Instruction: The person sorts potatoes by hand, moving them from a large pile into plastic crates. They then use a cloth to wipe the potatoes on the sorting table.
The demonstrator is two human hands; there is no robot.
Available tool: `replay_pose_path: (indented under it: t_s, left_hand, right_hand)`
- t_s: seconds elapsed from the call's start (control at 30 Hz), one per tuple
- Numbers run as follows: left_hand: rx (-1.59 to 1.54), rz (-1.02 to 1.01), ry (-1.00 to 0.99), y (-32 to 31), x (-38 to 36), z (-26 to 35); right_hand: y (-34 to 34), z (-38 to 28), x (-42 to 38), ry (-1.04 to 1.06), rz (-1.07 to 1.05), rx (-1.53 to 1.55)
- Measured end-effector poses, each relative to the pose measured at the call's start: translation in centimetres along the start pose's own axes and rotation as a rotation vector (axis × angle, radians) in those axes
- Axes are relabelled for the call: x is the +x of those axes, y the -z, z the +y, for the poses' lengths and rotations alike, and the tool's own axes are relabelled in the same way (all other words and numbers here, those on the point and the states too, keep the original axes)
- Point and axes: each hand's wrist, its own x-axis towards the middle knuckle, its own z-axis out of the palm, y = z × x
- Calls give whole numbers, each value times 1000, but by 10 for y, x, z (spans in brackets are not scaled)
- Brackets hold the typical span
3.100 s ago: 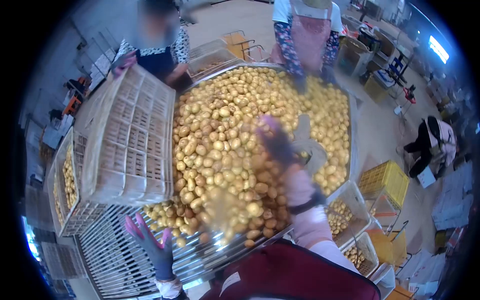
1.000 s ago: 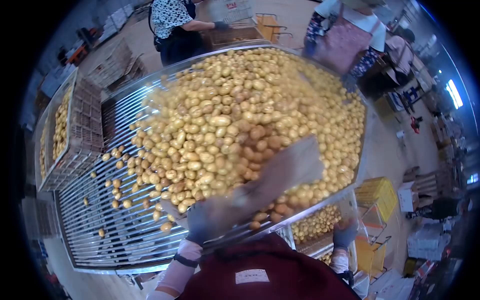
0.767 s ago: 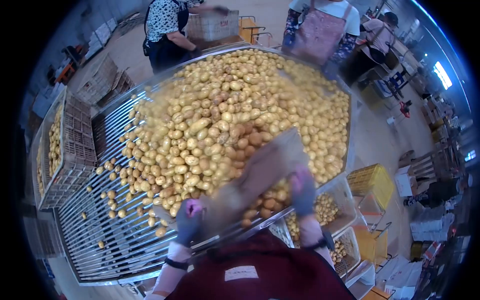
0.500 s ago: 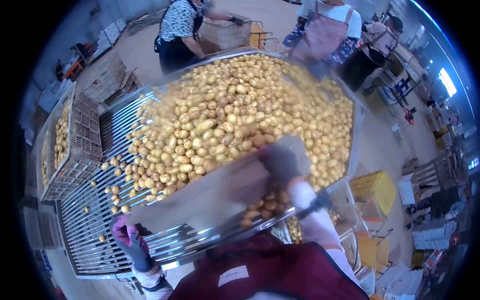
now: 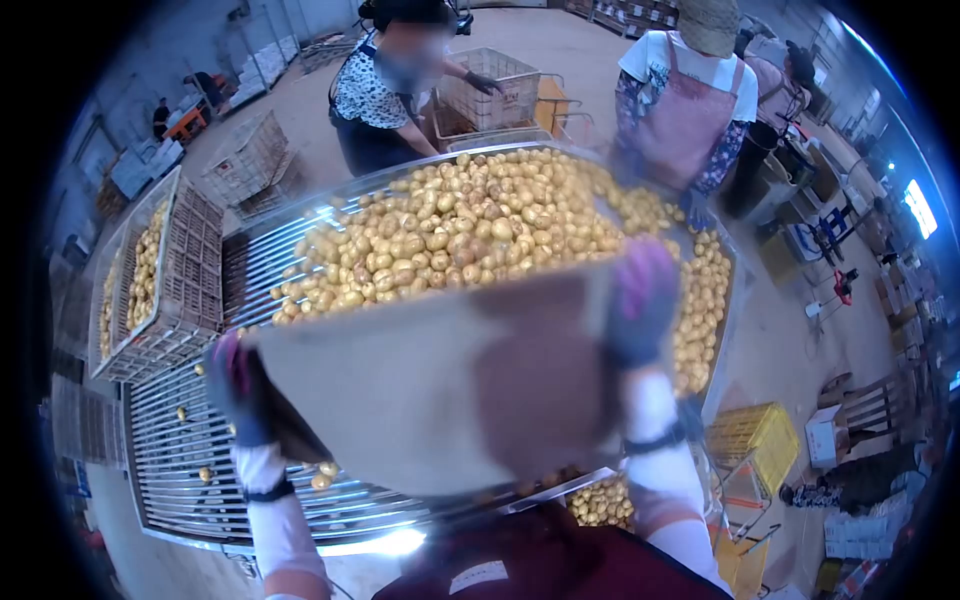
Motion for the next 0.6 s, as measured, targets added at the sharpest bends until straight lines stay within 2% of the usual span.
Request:
replay_pose_path:
  t_s: [0.03, 0.07, 0.1, 0.13, 0.17, 0.23, 0.27, 0.37, 0.4, 0.43, 0.47, 0.5, 0.6]
  left_hand:
    - [54, -149, 79, -31, 16, -3]
    - [178, -28, 69, -70, 22, 9]
    - [216, -21, 131, -92, 20, 35]
    - [62, -73, 74, -125, 7, 41]
    - [-125, -200, 166, -151, -17, 62]
    - [153, -565, -94, -241, -104, 56]
    - [58, -620, 25, -241, -86, 74]
    - [-63, -580, 64, -274, -64, 63]
    - [-45, -598, 1, -287, -56, 55]
    - [-81, -628, 50, -302, -46, 49]
    - [-120, -652, 102, -316, -36, 46]
    - [-160, -673, 158, -327, -28, 46]
    - [120, -743, 117, -359, -18, 44]
  right_hand:
    - [-32, -5, 9, -80, -146, 111]
    - [-71, -6, 2, -75, -210, 33]
    - [-114, -2, -8, -67, -268, -46]
    - [-149, -2, -29, -51, -412, -92]
    - [-170, -3, -54, -40, -555, -138]
    - [-190, 4, -87, -143, -601, 33]
    - [-205, 16, -91, -187, -629, 116]
    - [-236, 56, -50, -101, -743, -18]
    - [-250, 59, -29, -162, -714, 69]
    - [-291, 82, -40, -100, -543, 34]
    - [-308, 90, -19, -80, -615, -11]
    - [-328, 97, -15, -20, -528, -38]
    - [-358, 95, -11, -33, -419, -96]
